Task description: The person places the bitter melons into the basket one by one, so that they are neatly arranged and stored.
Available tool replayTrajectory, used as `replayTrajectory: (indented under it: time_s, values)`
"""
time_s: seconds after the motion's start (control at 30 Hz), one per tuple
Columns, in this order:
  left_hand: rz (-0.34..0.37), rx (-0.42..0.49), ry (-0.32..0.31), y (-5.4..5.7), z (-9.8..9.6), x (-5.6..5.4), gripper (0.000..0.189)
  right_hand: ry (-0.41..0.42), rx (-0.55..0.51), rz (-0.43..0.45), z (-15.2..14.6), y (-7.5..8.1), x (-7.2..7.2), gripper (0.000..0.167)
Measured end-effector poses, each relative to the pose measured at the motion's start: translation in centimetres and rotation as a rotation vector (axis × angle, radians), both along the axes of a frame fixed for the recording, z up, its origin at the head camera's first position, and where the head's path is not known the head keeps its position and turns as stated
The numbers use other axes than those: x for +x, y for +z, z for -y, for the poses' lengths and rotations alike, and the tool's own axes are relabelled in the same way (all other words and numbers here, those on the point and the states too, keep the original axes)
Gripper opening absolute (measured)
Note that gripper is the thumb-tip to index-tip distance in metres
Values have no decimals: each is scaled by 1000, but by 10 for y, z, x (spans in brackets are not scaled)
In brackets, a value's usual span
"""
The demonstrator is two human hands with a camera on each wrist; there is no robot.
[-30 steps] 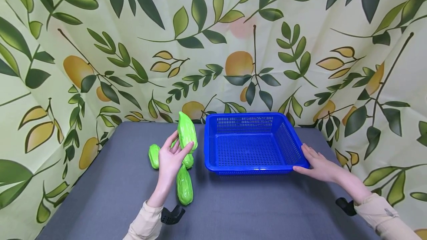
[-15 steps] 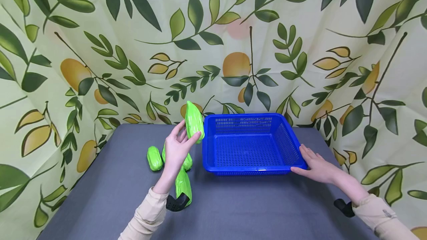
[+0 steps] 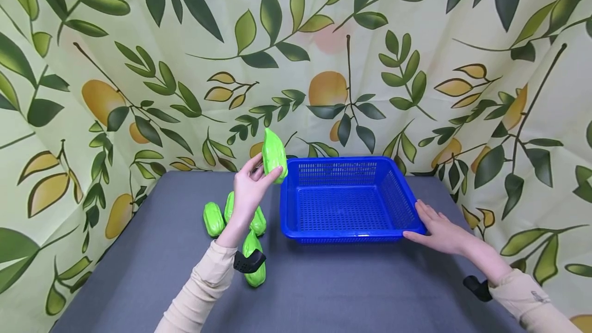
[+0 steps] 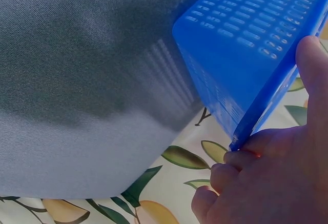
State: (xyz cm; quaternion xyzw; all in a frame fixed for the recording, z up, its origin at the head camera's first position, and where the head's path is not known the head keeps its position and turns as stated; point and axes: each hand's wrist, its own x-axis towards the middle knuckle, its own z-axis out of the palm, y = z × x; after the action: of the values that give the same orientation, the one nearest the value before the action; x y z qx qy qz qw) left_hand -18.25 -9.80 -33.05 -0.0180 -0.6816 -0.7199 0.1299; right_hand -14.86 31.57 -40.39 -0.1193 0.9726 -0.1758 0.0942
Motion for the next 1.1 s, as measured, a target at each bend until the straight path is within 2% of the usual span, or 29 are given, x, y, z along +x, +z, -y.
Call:
replayTrajectory:
  time_s: [0.1, 0.33, 0.63, 0.87, 1.1]
  values:
    - [-5, 21, -12, 3, -6, -5, 62, -5, 1, 1, -1, 1, 0, 100]
    - [17, 21, -11, 2, -16, -12, 62, -13, 1, 6, -2, 1, 2, 100]
    - [23, -14, -39, 14, -31, -38, 60, -13, -18, 10, -1, 0, 0, 101]
    - [49, -63, -15, 18, -37, -49, 61, -7, -6, -2, 0, 0, 1, 100]
    - [12, -140, -9, 22, -41, -69, 59, -7, 3, -5, -2, -1, -1, 100]
